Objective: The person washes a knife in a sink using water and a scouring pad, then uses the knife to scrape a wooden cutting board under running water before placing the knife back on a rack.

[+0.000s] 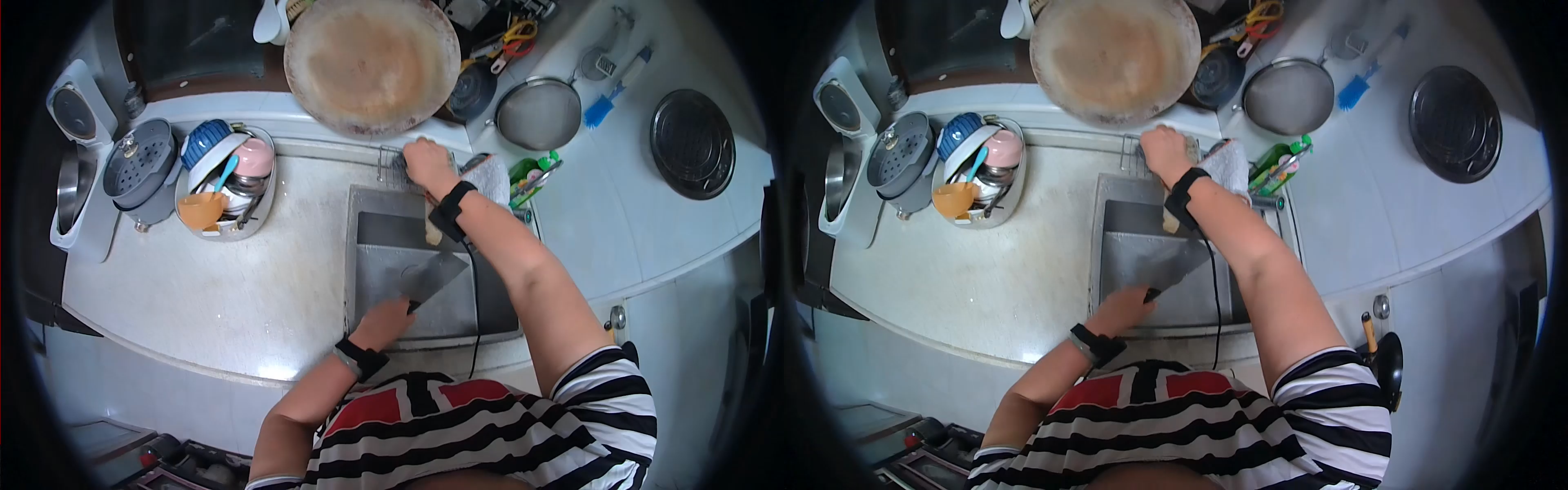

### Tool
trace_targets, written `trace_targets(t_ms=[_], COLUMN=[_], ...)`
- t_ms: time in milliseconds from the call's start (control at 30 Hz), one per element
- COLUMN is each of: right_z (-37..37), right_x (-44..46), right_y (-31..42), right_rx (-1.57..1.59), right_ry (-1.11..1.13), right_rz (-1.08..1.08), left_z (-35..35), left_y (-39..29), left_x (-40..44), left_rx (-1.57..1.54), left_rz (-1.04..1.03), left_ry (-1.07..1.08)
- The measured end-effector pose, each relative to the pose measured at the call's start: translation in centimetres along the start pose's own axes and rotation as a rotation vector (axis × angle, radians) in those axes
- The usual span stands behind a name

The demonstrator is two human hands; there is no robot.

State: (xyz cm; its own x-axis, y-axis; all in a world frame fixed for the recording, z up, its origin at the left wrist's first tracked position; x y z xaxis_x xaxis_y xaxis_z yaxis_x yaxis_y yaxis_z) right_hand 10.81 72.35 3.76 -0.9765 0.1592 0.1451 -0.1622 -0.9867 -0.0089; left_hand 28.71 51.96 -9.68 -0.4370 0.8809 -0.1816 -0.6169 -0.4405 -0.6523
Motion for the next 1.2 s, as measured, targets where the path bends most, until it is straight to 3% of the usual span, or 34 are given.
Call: trace_targets(t_ms=[167, 300, 500, 633, 700, 833, 867, 933, 967, 1033, 1067, 1133, 1200], right_z=[7.3, 13.1, 14.1, 17.2, 14.6, 2.3, -1.2, -4.8, -5.9, -7.1, -7.3, -6.9, -5.8], right_x=[-3.5, -10.6, -14.6, -22.9, -26.9, -32.0, -32.3, -32.0, -32.3, -32.0, -31.9, -31.8, -31.7], right_y=[2.3, 2.6, -1.0, -1.6, -2.9, -8.0, -9.8, -12.2, -12.6, -12.9, -12.6, -9.9, -7.6], right_rx=[0.120, 0.293, 0.466, 0.651, 0.835, 1.083, 1.087, 0.840, 0.839, 0.399, 0.401, 0.663, 0.676], right_ry=[-0.378, -0.570, -0.653, -0.612, -0.499, -0.140, -0.154, -0.481, -0.497, -0.389, -0.399, -0.428, -0.390], right_rz=[0.054, 0.114, 0.063, 0.087, 0.020, -0.657, -0.672, -0.317, -0.332, -0.520, -0.530, -0.293, -0.214], left_z=[0.5, -0.1, -0.5, -0.9, -1.2, -2.2, -2.2, -2.4, -2.6, -3.1, -3.2, -3.6, -3.8], left_y=[-0.6, -1.2, -2.8, -4.3, -4.8, -6.0, -6.6, -8.1, -8.8, -9.8, -10.2, -10.7, -11.3], left_x=[0.2, 0.7, 2.2, 2.5, 3.0, 3.5, 3.8, 4.1, 4.2, 4.8, 5.0, 5.3, 5.8], left_rx=[0.095, 0.132, 0.196, 0.272, 0.303, 0.370, 0.390, 0.402, 0.401, 0.434, 0.453, 0.443, 0.429], left_rz=[-0.043, -0.003, 0.056, 0.035, 0.008, -0.022, -0.045, -0.094, -0.127, -0.142, -0.141, -0.143, -0.147], left_ry=[-0.073, 0.010, 0.063, 0.027, 0.006, 0.037, 0.037, 0.020, -0.003, 0.013, 0.019, 0.020, 0.017])
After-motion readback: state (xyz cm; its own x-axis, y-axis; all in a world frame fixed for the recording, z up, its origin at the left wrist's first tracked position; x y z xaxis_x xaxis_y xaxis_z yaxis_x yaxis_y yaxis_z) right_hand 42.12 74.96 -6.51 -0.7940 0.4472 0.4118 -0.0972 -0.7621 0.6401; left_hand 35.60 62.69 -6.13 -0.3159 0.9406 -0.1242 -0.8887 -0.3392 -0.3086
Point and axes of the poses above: each hand's wrist, its own x-axis towards the middle knuckle, its own z-axis out of the back of the hand, y = z × x, the point moved 5 cm from there along x, towards the middle knuckle, and after that the axes turned 12 degrees about x, right-handed, at the moved point
